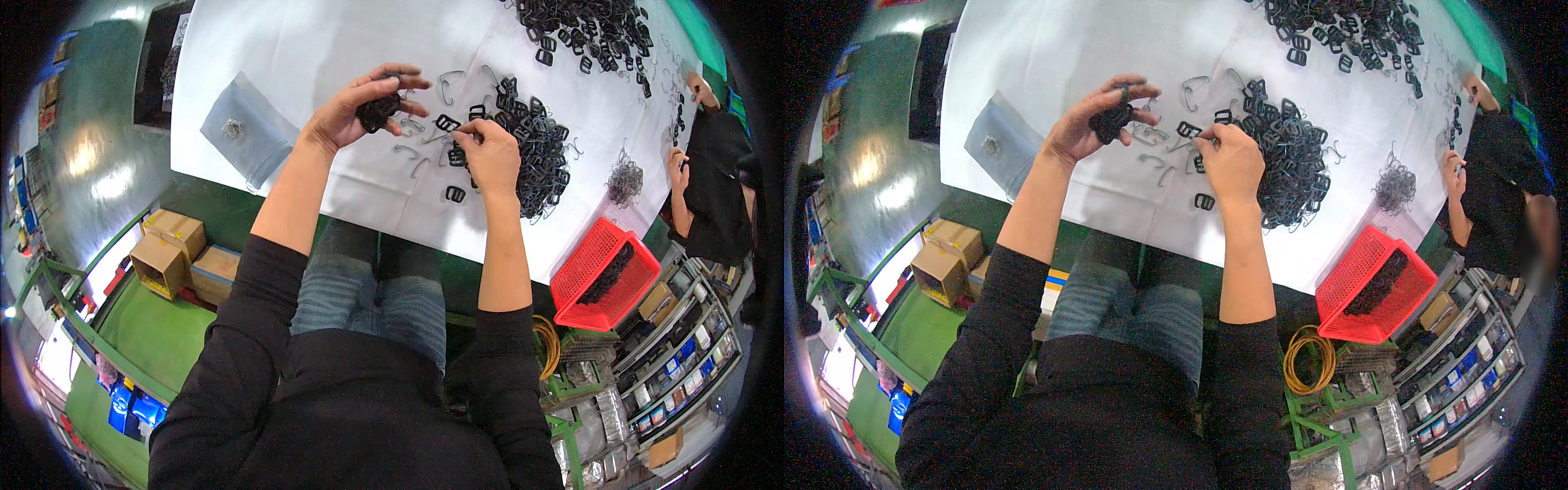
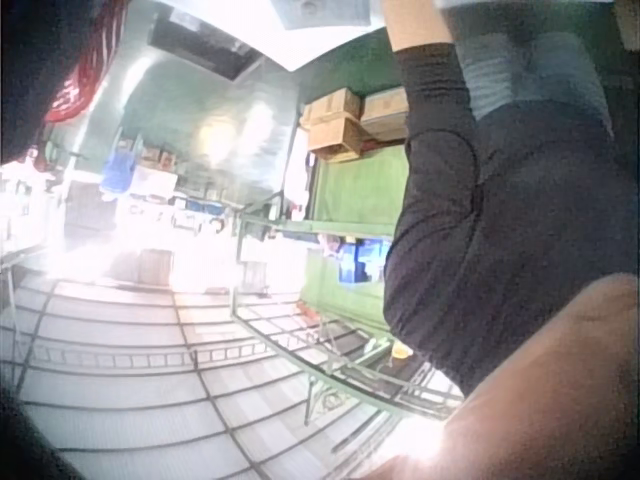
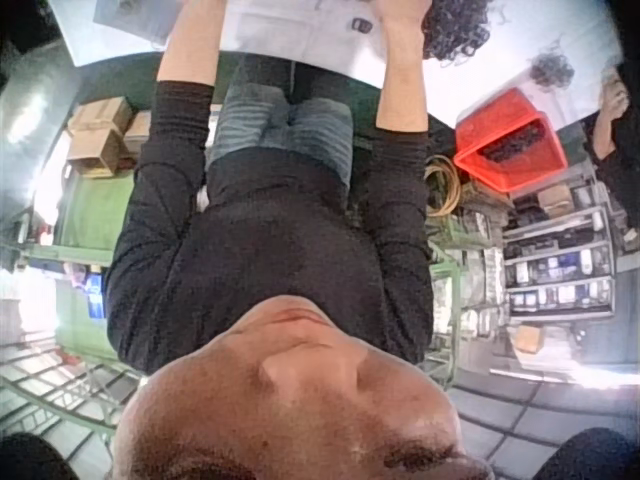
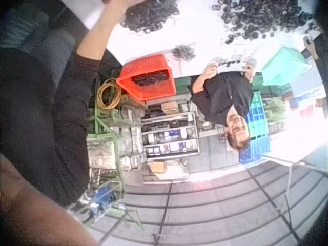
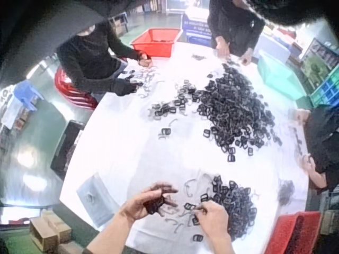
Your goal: The person sorts small black plastic components and metal hooks on a white table, separating them into piles and placing some into a red basket. The person repeatedly picks up, inspects, and repositions the parts by hand.
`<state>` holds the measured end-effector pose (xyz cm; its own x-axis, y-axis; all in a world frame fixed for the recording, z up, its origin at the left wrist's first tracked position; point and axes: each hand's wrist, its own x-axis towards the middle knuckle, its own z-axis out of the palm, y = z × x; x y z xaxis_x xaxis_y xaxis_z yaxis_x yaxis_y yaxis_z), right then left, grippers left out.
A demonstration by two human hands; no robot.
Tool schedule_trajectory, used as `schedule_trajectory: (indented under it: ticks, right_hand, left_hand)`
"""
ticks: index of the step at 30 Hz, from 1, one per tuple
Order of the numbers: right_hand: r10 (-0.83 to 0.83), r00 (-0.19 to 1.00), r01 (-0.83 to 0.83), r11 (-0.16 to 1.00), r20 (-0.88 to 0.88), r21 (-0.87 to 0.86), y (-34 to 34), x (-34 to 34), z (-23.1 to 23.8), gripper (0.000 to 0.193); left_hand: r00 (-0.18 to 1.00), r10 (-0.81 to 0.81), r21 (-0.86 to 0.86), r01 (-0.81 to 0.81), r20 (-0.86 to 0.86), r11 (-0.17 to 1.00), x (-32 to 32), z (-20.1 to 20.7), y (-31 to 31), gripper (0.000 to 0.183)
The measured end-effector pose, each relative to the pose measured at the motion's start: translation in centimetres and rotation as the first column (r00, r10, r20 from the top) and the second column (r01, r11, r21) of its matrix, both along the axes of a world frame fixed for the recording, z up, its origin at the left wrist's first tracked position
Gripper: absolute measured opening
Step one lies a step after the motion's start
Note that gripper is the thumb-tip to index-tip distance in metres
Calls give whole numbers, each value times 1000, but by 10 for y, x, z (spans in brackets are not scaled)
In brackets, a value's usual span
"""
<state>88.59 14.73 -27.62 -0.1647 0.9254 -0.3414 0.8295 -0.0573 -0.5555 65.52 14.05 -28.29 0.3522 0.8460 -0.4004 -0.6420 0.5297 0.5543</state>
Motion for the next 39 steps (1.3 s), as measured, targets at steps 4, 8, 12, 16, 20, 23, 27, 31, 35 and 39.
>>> schedule_trajectory:
  ticks: [4, 8, 12, 16, 20, 23, 27, 31, 35, 39]
  right_hand:
    - [-210, 923, 143, 965, -323, -219, 6, 3, 4, 21]
    - [-112, 972, 48, 956, -207, -291, 18, 7, 8, 24]
    - [-81, 997, 82, 954, 16, -288, 22, 9, 12, 24]
    - [-91, 994, 108, 944, 68, -312, 22, 11, 19, 22]
    - [-251, 967, 247, 966, -50, -70, 28, 12, 21, 23]
    - [-69, 983, 67, 998, 168, 16, 34, 7, 16, 27]
    - [271, 920, -225, 957, 284, -183, 19, -6, 11, 27]
    - [213, 902, -187, 977, 375, -106, -7, -23, 4, 31]
    - [124, 924, -80, 988, 362, -132, -11, -20, 4, 27]
    - [40, 972, 13, 974, 231, -224, -10, -1, 7, 22]
  left_hand:
    - [990, 49, -110, -64, -133, 992, 15, -12, 3, 35]
    - [951, -81, -96, 54, -298, 994, 26, -16, 0, 38]
    - [929, -62, 40, 82, -364, 996, 30, -8, -5, 39]
    - [977, -29, 20, 34, -210, 999, 28, -5, -5, 34]
    - [982, -38, -124, 16, -184, 992, 21, -13, -5, 28]
    - [882, -117, -126, 67, -456, 990, 26, -18, -9, 26]
    - [650, -62, 12, 108, -758, 994, 43, -19, -24, 21]
    - [139, 12, 68, 410, -990, 910, 61, -21, -39, 36]
    - [-190, 11, -100, 564, -982, 820, 76, -25, -46, 49]
    - [-224, 49, -90, 571, -973, 816, 81, -27, -45, 42]
